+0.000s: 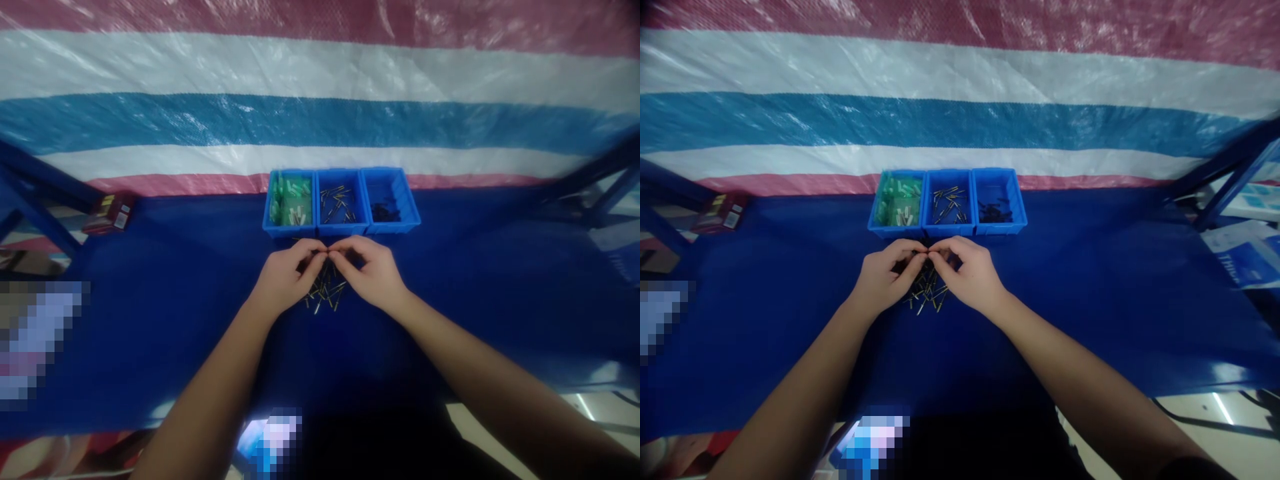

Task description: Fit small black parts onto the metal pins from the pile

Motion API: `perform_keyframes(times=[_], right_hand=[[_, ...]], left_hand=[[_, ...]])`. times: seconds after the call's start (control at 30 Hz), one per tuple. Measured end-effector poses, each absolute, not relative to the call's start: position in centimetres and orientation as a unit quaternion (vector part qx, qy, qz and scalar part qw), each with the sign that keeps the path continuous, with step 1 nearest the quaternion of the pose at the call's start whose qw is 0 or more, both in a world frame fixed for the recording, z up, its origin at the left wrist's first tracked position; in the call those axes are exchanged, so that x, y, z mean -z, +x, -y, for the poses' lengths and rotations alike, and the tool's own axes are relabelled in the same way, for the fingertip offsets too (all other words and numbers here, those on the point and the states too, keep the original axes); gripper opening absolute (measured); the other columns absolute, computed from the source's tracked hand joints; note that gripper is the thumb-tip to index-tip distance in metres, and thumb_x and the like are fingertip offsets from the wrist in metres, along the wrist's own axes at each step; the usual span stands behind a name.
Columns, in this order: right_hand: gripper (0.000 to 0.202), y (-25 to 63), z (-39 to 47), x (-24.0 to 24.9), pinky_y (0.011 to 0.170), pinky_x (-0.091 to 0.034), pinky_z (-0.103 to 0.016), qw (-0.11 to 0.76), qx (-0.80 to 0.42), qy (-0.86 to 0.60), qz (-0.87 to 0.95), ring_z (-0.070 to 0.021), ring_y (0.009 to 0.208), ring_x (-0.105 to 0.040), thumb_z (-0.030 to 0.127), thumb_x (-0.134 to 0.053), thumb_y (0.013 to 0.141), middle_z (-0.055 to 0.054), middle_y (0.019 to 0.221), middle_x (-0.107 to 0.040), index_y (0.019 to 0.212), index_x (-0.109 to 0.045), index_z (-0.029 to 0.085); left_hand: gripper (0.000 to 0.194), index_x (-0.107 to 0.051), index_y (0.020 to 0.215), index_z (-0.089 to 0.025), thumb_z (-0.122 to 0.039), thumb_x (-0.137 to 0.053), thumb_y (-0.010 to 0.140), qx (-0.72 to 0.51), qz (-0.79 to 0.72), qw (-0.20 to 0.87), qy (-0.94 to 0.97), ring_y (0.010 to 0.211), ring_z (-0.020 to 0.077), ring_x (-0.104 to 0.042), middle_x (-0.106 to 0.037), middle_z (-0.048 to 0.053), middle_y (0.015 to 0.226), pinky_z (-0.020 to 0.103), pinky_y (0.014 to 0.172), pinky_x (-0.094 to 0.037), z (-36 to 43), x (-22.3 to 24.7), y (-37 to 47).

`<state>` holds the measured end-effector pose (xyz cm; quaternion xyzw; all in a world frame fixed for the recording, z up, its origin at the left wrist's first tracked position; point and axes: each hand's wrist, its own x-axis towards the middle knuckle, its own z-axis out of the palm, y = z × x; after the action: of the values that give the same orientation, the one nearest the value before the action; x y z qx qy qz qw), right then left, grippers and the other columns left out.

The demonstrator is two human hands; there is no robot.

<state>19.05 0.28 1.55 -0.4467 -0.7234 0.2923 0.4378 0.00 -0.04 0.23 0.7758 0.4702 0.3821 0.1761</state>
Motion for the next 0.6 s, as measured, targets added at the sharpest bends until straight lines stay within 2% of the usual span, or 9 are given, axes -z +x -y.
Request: perform_keyframes(times=[0.2,0.4,0.6], right_hand=[[0.009,19.02,-0.25,-1.61,0.068,-0.056,-0.030,0.432,-0.294,-0.441,0.730,-0.0152,0.073,-0.064,0.021,-0.067,0.089,-0.001,0.083,-0.070,0.096,-0.071,0.022],[0.007,19.09,-0.27,-1.55,0.067,-0.055,-0.029,0.433,-0.299,-0.452,0.720,-0.0152,0.072,-0.065,0.023,-0.066,0.090,-0.003,0.086,-0.072,0.094,-0.071,0.021],[0.008,19.03,-0.27,-1.74,0.068,-0.056,-0.029,0.433,-0.289,-0.442,0.730,-0.0150,0.072,-0.065,0.021,-0.067,0.088,-0.002,0.083,-0.071,0.095,-0.072,0.022]], left_hand=[[0.018,-0.066,0.096,-0.020,-0.033,-0.054,0.098,-0.351,-0.481,0.168,0.786,0.057,0.0089,-0.060,-0.068,-0.003,0.073,0.021,0.057,-0.043,-0.03,-0.34,-0.15],[0.016,-0.065,0.106,-0.022,-0.031,-0.058,0.096,-0.377,-0.475,0.191,0.772,0.054,0.0080,-0.058,-0.062,-0.006,0.065,0.020,0.058,-0.045,0.13,-0.38,0.02],[0.017,-0.065,0.098,-0.020,-0.033,-0.054,0.098,-0.349,-0.490,0.167,0.781,0.057,0.0094,-0.060,-0.067,-0.003,0.073,0.022,0.058,-0.043,-0.09,-0.28,-0.11]])
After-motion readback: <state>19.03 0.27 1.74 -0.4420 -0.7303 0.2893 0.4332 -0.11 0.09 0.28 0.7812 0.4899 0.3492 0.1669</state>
